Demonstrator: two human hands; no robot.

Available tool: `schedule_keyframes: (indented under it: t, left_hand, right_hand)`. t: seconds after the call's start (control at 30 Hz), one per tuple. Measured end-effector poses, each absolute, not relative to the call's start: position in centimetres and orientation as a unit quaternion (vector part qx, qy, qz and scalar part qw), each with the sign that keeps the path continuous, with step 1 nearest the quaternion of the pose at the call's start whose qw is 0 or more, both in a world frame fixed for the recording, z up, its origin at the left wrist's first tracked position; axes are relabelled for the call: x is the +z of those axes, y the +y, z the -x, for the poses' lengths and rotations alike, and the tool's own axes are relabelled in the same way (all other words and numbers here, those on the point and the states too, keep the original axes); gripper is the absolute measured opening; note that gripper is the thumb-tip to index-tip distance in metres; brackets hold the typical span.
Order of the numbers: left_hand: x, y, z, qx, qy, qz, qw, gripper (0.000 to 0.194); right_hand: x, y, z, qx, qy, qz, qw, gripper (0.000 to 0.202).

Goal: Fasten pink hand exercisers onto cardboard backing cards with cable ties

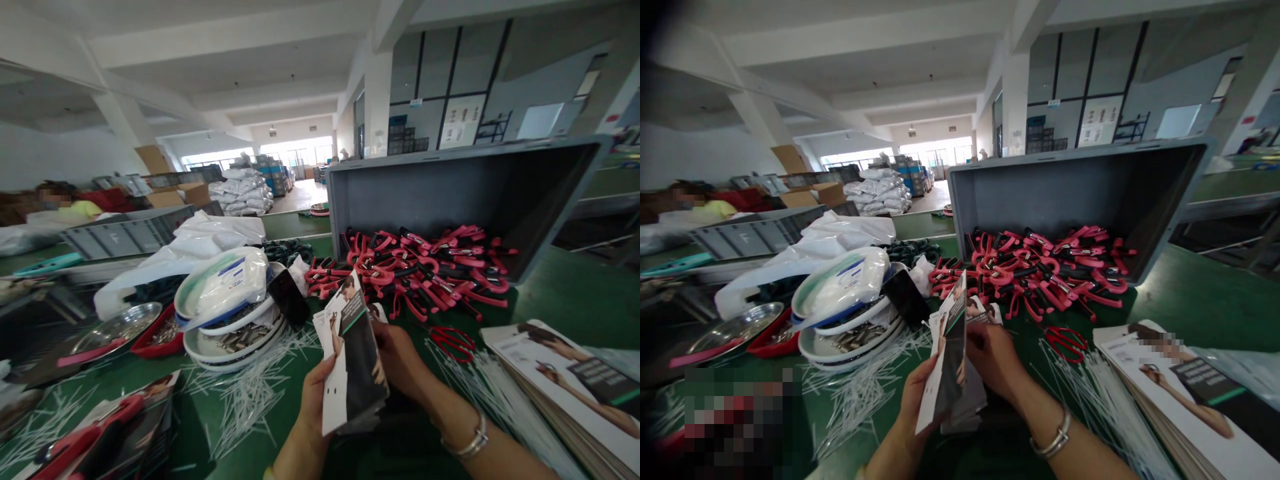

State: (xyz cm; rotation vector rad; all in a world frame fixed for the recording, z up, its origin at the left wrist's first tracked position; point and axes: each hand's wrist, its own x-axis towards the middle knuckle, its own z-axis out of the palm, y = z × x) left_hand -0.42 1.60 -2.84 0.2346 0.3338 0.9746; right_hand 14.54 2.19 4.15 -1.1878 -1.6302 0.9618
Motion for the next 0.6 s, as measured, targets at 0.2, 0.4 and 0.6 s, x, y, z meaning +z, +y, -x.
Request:
schedule_keyframes:
  t: [0.2, 0.4, 0.6]
  left_hand:
    - [-2.7, 1.0, 0.9, 0.484, 0.107, -0.057, 0.867, 0.017]
    - [-2.7, 0.8, 1.2, 0.525, 0.172, -0.049, 0.832, 0.003]
    - [-4.2, 1.2, 1.5, 0.531, 0.233, -0.084, 0.81, 0.013]
  right_hand:
    - [6.2, 1.9, -14.1, 0.225, -0.804, 0.453, 0.313, 0.019]
    - [6.6, 2.0, -13.7, 0.211, -0.841, 0.411, 0.281, 0.022]
    - [6.0, 2.3, -14.0, 0.186, -0.855, 0.387, 0.291, 0.029]
